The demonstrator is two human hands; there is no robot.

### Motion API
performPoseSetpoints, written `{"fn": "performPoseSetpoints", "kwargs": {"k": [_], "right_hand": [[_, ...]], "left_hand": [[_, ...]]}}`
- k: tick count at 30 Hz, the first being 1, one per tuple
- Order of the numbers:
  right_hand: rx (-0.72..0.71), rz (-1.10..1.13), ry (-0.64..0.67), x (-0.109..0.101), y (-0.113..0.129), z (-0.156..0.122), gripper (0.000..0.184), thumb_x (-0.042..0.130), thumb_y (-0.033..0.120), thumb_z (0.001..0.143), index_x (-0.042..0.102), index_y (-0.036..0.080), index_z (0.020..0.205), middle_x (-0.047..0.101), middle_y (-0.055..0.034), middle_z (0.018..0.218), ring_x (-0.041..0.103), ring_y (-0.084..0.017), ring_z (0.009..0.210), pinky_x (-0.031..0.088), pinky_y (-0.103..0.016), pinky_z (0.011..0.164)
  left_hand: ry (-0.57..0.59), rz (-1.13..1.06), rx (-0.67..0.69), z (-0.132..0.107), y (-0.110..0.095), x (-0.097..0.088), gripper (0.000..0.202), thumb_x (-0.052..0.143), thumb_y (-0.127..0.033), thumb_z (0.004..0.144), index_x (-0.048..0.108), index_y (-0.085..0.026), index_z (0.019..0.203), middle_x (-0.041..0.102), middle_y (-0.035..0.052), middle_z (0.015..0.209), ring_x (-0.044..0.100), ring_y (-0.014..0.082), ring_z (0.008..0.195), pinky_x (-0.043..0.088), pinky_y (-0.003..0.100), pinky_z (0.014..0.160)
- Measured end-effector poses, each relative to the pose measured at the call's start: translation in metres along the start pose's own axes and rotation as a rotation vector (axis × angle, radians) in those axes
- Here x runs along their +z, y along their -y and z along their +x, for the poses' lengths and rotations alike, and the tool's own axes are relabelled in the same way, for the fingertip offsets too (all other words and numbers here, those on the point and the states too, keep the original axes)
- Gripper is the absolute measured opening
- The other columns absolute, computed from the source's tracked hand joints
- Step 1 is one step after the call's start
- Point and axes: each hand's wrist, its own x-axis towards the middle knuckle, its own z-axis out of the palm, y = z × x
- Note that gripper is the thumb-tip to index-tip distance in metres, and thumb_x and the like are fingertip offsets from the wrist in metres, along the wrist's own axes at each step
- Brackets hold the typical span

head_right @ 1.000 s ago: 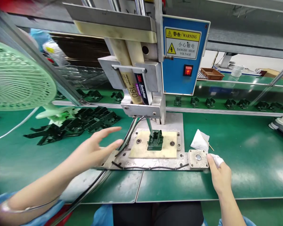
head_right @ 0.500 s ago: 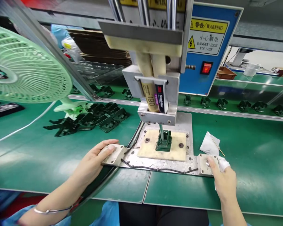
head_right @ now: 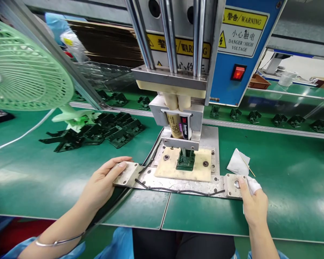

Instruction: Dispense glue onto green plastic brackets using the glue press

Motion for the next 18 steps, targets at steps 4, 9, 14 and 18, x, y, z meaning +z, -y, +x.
{"fn": "performPoseSetpoints", "kwargs": {"k": [4, 9, 14, 18], "right_hand": [[-0.024, 0.003, -0.015, -0.0001, 0.0002, -0.0004, 0.065, 0.07, 0.074, 0.066, 0.079, 0.014, 0.088, 0.078, -0.012, 0.083, 0.072, -0.033, 0.084, 0.054, -0.034, 0.066], [-0.015, 0.016, -0.019, 0.0006, -0.0006, -0.0002, 0.064, 0.071, 0.073, 0.066, 0.079, 0.013, 0.088, 0.078, -0.0125, 0.083, 0.072, -0.033, 0.083, 0.053, -0.034, 0.065], [-0.004, 0.01, -0.009, -0.0007, -0.0035, 0.0016, 0.064, 0.071, 0.073, 0.065, 0.079, 0.014, 0.089, 0.078, -0.0119, 0.085, 0.072, -0.033, 0.085, 0.053, -0.035, 0.068], [-0.005, 0.006, -0.011, -0.0004, -0.0053, 0.0025, 0.063, 0.072, 0.073, 0.066, 0.079, 0.014, 0.088, 0.078, -0.0121, 0.083, 0.072, -0.033, 0.083, 0.053, -0.034, 0.065]], "left_hand": [[0.002, 0.013, 0.004, 0.0005, 0.0016, -0.0009, 0.054, 0.077, -0.061, 0.068, 0.074, -0.019, 0.102, 0.071, 0.0022, 0.074, 0.06, 0.0177, 0.06, 0.047, 0.025, 0.052], [0.009, 0.016, 0.008, 0.0008, 0.0029, -0.0013, 0.053, 0.077, -0.06, 0.07, 0.073, -0.019, 0.103, 0.071, 0.0023, 0.075, 0.06, 0.0176, 0.061, 0.047, 0.024, 0.052], [0.002, 0.023, 0.009, 0.0004, 0.0018, -0.0009, 0.053, 0.077, -0.06, 0.07, 0.073, -0.019, 0.103, 0.071, 0.0029, 0.076, 0.06, 0.0179, 0.061, 0.047, 0.025, 0.053], [-0.004, 0.03, 0.01, -0.0001, -0.0002, -0.0002, 0.053, 0.077, -0.061, 0.068, 0.074, -0.019, 0.101, 0.071, 0.0029, 0.076, 0.061, 0.0185, 0.062, 0.048, 0.025, 0.053]]}}
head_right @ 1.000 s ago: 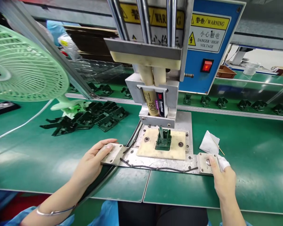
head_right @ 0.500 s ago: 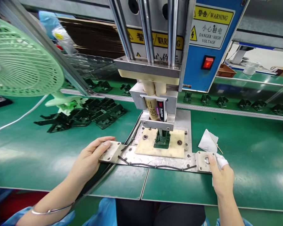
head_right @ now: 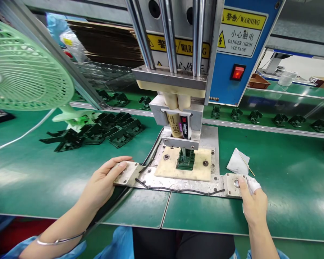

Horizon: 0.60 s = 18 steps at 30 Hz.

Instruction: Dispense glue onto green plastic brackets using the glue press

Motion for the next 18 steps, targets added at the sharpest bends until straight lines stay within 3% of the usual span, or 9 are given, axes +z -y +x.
{"fn": "performPoseSetpoints", "kwargs": {"k": [9, 18], "right_hand": [[0.034, 0.019, 0.023, -0.0013, -0.0025, 0.0014, 0.068, 0.073, 0.073, 0.065, 0.079, 0.013, 0.097, 0.079, -0.0122, 0.092, 0.072, -0.034, 0.089, 0.054, -0.034, 0.069], [-0.019, 0.014, 0.003, -0.0008, -0.0036, 0.0019, 0.061, 0.074, 0.069, 0.068, 0.079, 0.013, 0.091, 0.078, -0.0123, 0.085, 0.073, -0.033, 0.082, 0.052, -0.033, 0.063]], "left_hand": [[0.004, -0.003, 0.003, 0.0, 0.0002, -0.0004, 0.051, 0.077, -0.059, 0.069, 0.074, -0.019, 0.101, 0.07, 0.0022, 0.075, 0.06, 0.0181, 0.062, 0.046, 0.024, 0.052], [-0.001, -0.013, -0.013, -0.0001, 0.0007, 0.0, 0.051, 0.077, -0.059, 0.068, 0.074, -0.02, 0.1, 0.071, 0.0017, 0.075, 0.06, 0.0183, 0.062, 0.046, 0.025, 0.053]]}}
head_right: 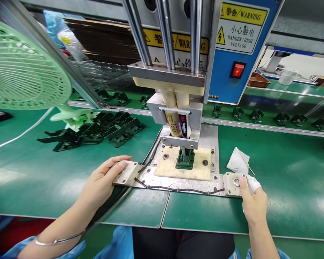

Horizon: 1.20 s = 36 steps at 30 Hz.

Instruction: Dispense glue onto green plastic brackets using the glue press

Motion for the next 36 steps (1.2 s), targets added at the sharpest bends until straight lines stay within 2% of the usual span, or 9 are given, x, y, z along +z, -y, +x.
{"fn": "performPoseSetpoints", "kwargs": {"k": [8, 19, 25, 36], "right_hand": [[0.061, 0.0, 0.015, 0.0, 0.003, 0.0, 0.065, 0.072, 0.072, 0.064, 0.079, 0.014, 0.093, 0.078, -0.013, 0.09, 0.072, -0.035, 0.091, 0.054, -0.035, 0.073], [0.062, 0.003, -0.009, 0.0, 0.008, -0.003, 0.064, 0.071, 0.071, 0.065, 0.079, 0.014, 0.093, 0.079, -0.0134, 0.09, 0.072, -0.035, 0.092, 0.053, -0.037, 0.075], [0.026, 0.015, 0.002, 0.0, 0.006, -0.002, 0.065, 0.072, 0.071, 0.066, 0.079, 0.012, 0.092, 0.079, -0.0131, 0.087, 0.072, -0.034, 0.089, 0.053, -0.035, 0.071], [0.077, 0.026, -0.009, 0.002, 0.015, -0.006, 0.07, 0.07, 0.076, 0.06, 0.079, 0.014, 0.094, 0.079, -0.013, 0.091, 0.07, -0.037, 0.098, 0.052, -0.04, 0.083]], "left_hand": [[-0.004, -0.016, -0.003, 0.0, -0.001, 0.001, 0.051, 0.078, -0.059, 0.067, 0.074, -0.02, 0.099, 0.07, 0.0011, 0.073, 0.06, 0.0179, 0.061, 0.046, 0.025, 0.053], [0.012, -0.025, 0.017, 0.001, 0.002, -0.001, 0.05, 0.078, -0.058, 0.069, 0.074, -0.02, 0.101, 0.071, 0.0017, 0.076, 0.061, 0.018, 0.063, 0.048, 0.025, 0.054], [0.003, 0.002, 0.013, 0.001, 0.001, -0.001, 0.056, 0.077, -0.062, 0.067, 0.073, -0.018, 0.102, 0.07, 0.0022, 0.074, 0.061, 0.0178, 0.061, 0.047, 0.024, 0.052], [0.003, 0.007, 0.013, 0.001, 0.002, -0.001, 0.055, 0.076, -0.062, 0.068, 0.073, -0.019, 0.102, 0.071, 0.0026, 0.077, 0.061, 0.0183, 0.063, 0.048, 0.025, 0.054]]}}
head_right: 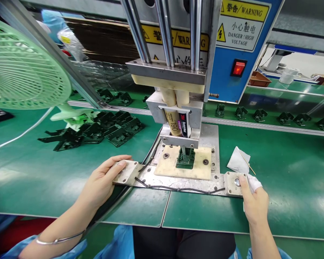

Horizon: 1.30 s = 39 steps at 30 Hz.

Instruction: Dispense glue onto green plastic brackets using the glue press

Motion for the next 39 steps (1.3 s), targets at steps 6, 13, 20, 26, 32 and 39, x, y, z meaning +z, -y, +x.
{"fn": "performPoseSetpoints", "kwargs": {"k": [6, 13, 20, 26, 32, 39], "right_hand": [[-0.023, 0.006, 0.004, 0.0, -0.005, 0.002, 0.068, 0.071, 0.074, 0.063, 0.079, 0.014, 0.094, 0.079, -0.0133, 0.091, 0.071, -0.037, 0.096, 0.053, -0.041, 0.081], [-0.054, -0.012, -0.009, 0.0, -0.007, 0.002, 0.065, 0.071, 0.073, 0.065, 0.079, 0.014, 0.093, 0.079, -0.0129, 0.09, 0.072, -0.035, 0.093, 0.054, -0.038, 0.075], [-0.079, -0.061, -0.019, -0.001, -0.008, 0.003, 0.065, 0.069, 0.073, 0.068, 0.079, 0.014, 0.092, 0.079, -0.0127, 0.086, 0.072, -0.035, 0.088, 0.052, -0.036, 0.069], [-0.031, -0.044, -0.012, 0.0, -0.007, 0.002, 0.067, 0.069, 0.075, 0.065, 0.079, 0.015, 0.093, 0.079, -0.0133, 0.09, 0.071, -0.036, 0.093, 0.053, -0.039, 0.076], [-0.026, -0.037, -0.01, 0.0, -0.006, 0.002, 0.066, 0.07, 0.074, 0.065, 0.079, 0.015, 0.093, 0.079, -0.0128, 0.09, 0.071, -0.035, 0.091, 0.052, -0.038, 0.076], [-0.088, -0.014, 0.007, 0.0, -0.005, 0.001, 0.062, 0.07, 0.071, 0.068, 0.08, 0.014, 0.091, 0.079, -0.0126, 0.088, 0.072, -0.033, 0.086, 0.053, -0.036, 0.071]], "left_hand": [[-0.011, -0.009, -0.012, -0.001, -0.002, 0.001, 0.055, 0.078, -0.062, 0.066, 0.074, -0.019, 0.1, 0.07, 0.0019, 0.075, 0.059, 0.0175, 0.06, 0.046, 0.025, 0.053], [-0.034, -0.02, -0.024, 0.0, -0.002, 0.002, 0.054, 0.079, -0.061, 0.064, 0.074, -0.019, 0.098, 0.07, 0.001, 0.073, 0.059, 0.017, 0.059, 0.046, 0.025, 0.053], [-0.012, -0.05, -0.028, 0.0, 0.001, 0.001, 0.052, 0.08, -0.058, 0.065, 0.074, -0.019, 0.1, 0.07, 0.0012, 0.074, 0.06, 0.0172, 0.061, 0.046, 0.024, 0.053], [-0.016, -0.045, -0.02, 0.0, 0.0, 0.001, 0.052, 0.079, -0.058, 0.065, 0.074, -0.019, 0.099, 0.072, 0.0022, 0.077, 0.061, 0.0176, 0.062, 0.047, 0.025, 0.053], [-0.006, 0.066, 0.004, 0.0, -0.001, 0.001, 0.051, 0.071, -0.06, 0.072, 0.073, -0.019, 0.102, 0.072, 0.0032, 0.08, 0.063, 0.0209, 0.068, 0.05, 0.028, 0.06], [-0.208, 0.547, 0.6, -0.028, -0.049, 0.018, 0.036, 0.063, -0.047, 0.086, 0.068, -0.02, 0.109, 0.067, 0.0146, 0.118, 0.057, 0.0376, 0.124, 0.039, 0.054, 0.113]]}}
